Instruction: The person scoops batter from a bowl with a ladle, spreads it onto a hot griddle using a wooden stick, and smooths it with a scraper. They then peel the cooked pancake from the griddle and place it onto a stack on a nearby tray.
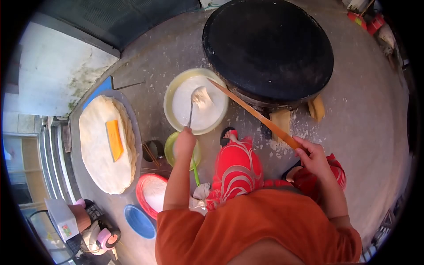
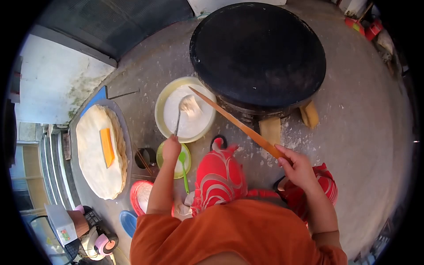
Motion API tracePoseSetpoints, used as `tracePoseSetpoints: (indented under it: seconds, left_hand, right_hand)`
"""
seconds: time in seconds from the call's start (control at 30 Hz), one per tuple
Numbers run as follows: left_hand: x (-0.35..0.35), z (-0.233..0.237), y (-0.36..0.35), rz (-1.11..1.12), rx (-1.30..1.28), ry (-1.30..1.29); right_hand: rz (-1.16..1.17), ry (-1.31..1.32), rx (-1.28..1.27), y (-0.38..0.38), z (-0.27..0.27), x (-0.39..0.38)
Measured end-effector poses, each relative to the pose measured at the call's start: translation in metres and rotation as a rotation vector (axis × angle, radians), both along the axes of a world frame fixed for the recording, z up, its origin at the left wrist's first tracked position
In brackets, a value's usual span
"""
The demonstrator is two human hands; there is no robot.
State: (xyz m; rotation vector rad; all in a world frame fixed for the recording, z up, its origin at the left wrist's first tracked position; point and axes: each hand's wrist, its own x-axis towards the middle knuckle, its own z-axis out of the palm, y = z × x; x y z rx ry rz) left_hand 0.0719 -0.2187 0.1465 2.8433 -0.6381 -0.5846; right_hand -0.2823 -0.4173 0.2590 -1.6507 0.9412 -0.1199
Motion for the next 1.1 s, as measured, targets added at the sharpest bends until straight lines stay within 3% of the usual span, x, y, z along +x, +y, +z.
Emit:
tracePoseSetpoints:
  seconds: [0.03,0.1,0.13,0.27,0.3,0.43,0.47,0.5,0.57,0.6,0.77,0.83,0.97,1.03,1.1]
  left_hand:
    - [-0.001,-0.007,0.004,0.004,-0.002,-0.005]
    - [-0.003,-0.028,0.017,-0.197,0.129,0.016]
    - [0.003,-0.035,0.033,-0.176,0.015,0.032]
    - [0.006,0.011,0.051,0.021,0.072,0.012]
    - [0.006,-0.001,0.054,0.023,0.073,0.012]
    - [0.011,-0.122,0.049,-0.029,-0.061,0.252]
    - [-0.014,-0.071,0.014,0.441,-0.484,0.629]
    - [-0.010,-0.063,0.004,0.439,-0.487,0.632]
    - [-0.003,-0.056,-0.007,0.908,-0.657,1.242]
    - [0.010,-0.076,0.008,0.987,-0.798,1.511]
    - [0.002,-0.005,0.018,1.121,-0.957,1.599]
    - [0.000,0.020,0.032,1.074,-1.075,1.800]
    - [-0.004,0.064,0.061,0.877,-1.194,1.808]
    - [-0.004,0.081,0.071,0.809,-1.206,1.760]
    - [-0.007,0.102,0.077,0.702,-1.191,1.538]
  right_hand:
    - [0.022,-0.038,-0.046,-0.001,0.000,0.004]
    - [0.024,0.007,-0.008,-0.004,0.006,0.005]
    - [0.014,0.062,0.043,-0.004,0.006,0.006]
    - [0.039,0.015,-0.006,-0.001,-0.002,0.001]
    - [0.038,0.019,0.001,-0.001,-0.002,0.001]
    - [0.029,0.027,-0.062,-0.003,-0.005,0.002]
    - [0.026,0.030,-0.068,-0.003,-0.006,0.002]
    - [0.004,0.020,-0.042,-0.002,-0.006,0.004]
    - [-0.018,0.009,-0.024,-0.003,-0.006,0.007]
    - [-0.030,-0.007,0.014,-0.003,-0.006,0.008]
    - [-0.099,-0.074,0.173,-0.005,-0.011,0.008]
    - [-0.128,-0.132,0.237,-0.005,-0.012,0.008]
    - [-0.102,-0.181,0.245,-0.005,-0.012,0.007]
    - [-0.082,-0.196,0.251,-0.005,-0.013,0.006]
    - [-0.093,-0.200,0.249,-0.004,-0.009,0.008]
